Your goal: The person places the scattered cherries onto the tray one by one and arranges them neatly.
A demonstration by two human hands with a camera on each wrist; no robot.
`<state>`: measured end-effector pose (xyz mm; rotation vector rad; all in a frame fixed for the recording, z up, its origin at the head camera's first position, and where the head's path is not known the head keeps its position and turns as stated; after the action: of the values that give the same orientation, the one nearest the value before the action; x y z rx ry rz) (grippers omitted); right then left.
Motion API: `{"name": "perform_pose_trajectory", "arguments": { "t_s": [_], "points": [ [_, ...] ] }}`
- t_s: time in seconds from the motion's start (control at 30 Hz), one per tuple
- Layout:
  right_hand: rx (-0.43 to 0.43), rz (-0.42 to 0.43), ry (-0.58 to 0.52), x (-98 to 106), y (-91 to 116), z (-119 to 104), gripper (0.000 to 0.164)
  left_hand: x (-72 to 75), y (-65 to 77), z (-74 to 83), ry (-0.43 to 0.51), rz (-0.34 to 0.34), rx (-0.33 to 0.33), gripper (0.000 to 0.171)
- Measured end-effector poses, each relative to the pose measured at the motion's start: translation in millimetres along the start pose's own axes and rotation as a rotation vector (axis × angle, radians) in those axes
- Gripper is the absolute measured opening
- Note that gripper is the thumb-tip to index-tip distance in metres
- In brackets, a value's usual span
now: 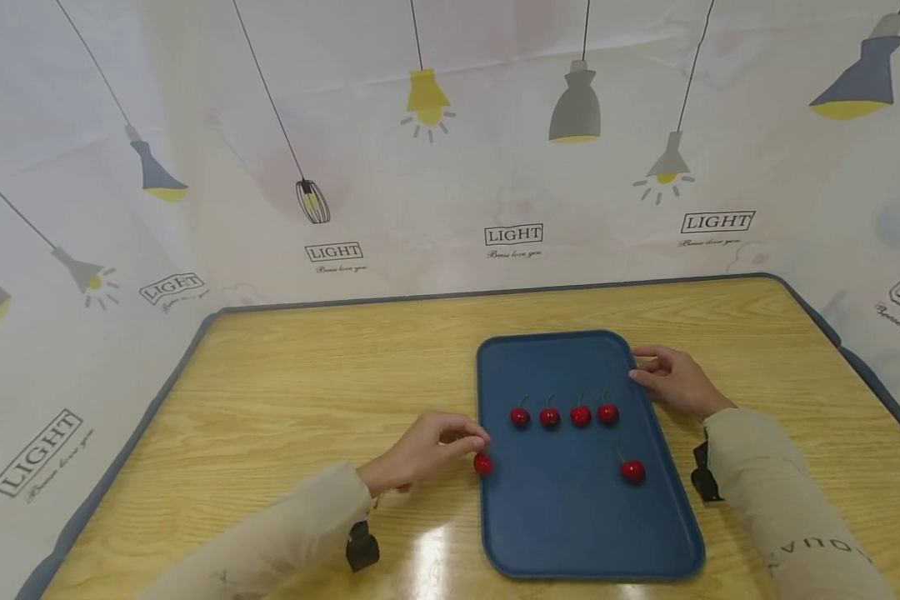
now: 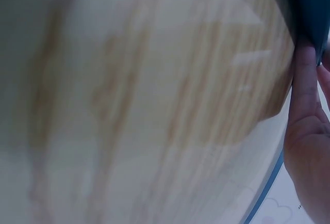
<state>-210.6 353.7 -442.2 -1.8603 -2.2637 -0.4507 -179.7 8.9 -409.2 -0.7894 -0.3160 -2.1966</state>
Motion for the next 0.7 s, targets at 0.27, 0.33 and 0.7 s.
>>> {"name": "perform_pose_trajectory", "arguments": {
  "t_s": [0.27, 0.33, 0.7],
  "points": [
    [-0.004, -0.001, 0.009, 0.3, -1.0, 1.2, 0.057, -23.2, -17.1, 12.2, 0.059, -0.029, -0.023, 0.015],
    [-0.002, 0.0, 0.006, 0.7, -1.2, 1.6, 0.057, -28.4, -20.3, 15.9, 0.038, -0.035, -0.03, 0.016],
    [0.006, -0.003, 0.011, 0.6, -1.1, 0.5, 0.056, -48.4, -37.6, 33.7, -0.017, -0.071, -0.069, 0.016]
  ]
}}
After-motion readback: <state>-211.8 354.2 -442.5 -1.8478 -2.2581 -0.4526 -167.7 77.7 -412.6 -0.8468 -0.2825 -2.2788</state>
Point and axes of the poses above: each hand's wrist, its own y-axis away from the middle knuckle, its own x-axis out of the back of the hand, z = x × y, the point moved 3 cm from there along -y, towards the middle knuckle, and after that the axes turned 11 degrees about -y, right-handed, at the moved point
